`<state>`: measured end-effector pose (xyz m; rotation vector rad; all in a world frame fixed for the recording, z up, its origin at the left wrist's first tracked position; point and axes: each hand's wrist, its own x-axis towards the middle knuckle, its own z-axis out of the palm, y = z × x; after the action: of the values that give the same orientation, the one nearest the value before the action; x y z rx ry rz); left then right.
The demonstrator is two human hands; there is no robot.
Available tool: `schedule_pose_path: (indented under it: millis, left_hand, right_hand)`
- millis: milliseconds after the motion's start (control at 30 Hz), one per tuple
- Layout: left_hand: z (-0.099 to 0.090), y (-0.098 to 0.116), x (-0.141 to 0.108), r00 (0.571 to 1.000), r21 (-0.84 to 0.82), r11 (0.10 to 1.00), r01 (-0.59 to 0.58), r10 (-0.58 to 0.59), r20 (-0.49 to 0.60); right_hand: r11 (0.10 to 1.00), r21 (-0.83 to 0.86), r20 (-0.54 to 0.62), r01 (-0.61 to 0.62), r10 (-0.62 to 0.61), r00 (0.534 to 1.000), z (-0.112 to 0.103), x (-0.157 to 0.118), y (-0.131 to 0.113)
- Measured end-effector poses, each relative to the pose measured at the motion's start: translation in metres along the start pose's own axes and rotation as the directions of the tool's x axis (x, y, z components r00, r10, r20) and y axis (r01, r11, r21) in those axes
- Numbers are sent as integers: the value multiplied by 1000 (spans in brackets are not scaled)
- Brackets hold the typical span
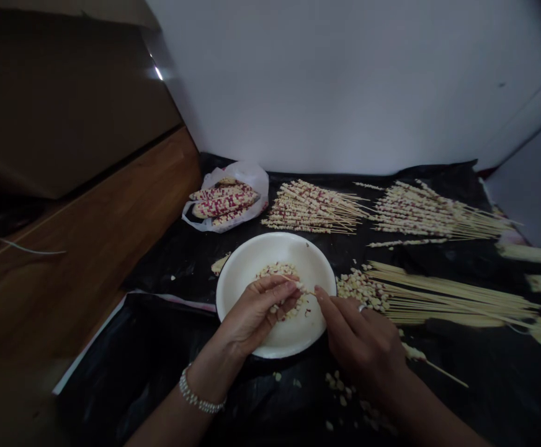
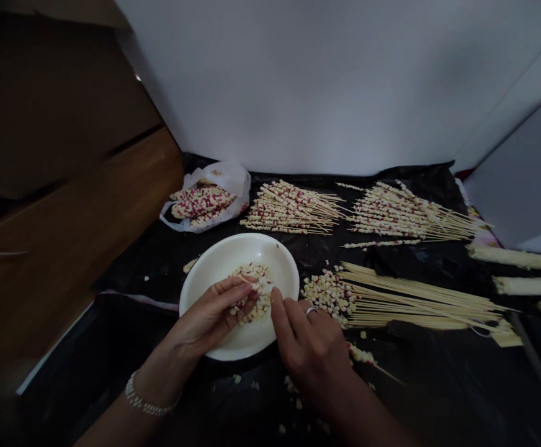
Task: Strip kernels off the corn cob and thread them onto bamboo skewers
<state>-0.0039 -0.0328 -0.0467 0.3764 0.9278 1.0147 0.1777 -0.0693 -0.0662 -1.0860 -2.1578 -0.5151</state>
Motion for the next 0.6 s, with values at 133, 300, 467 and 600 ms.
schedule_pose_path:
  millis: [133, 300, 467, 600]
  left_hand:
    - [5, 1, 0, 998, -125, 992, 27, -32, -44]
    - [4, 6, 1, 994, -270, 961, 56, -78, -71]
    - [1, 3, 1, 999, -155, 988, 12, -18, -37]
    - [2, 3, 1, 998, -125, 992, -8, 0, -62]
  right_hand:
    - [1000, -26, -11, -6, 5, 1000, 2, -2, 3]
    - [999, -44, 10, -30, 31, 999, 4, -6, 8]
    - [999, -50, -1, -20, 20, 1000, 3, -5, 8]
    - [998, -59, 7, -21, 22, 1000, 4, -5, 7]
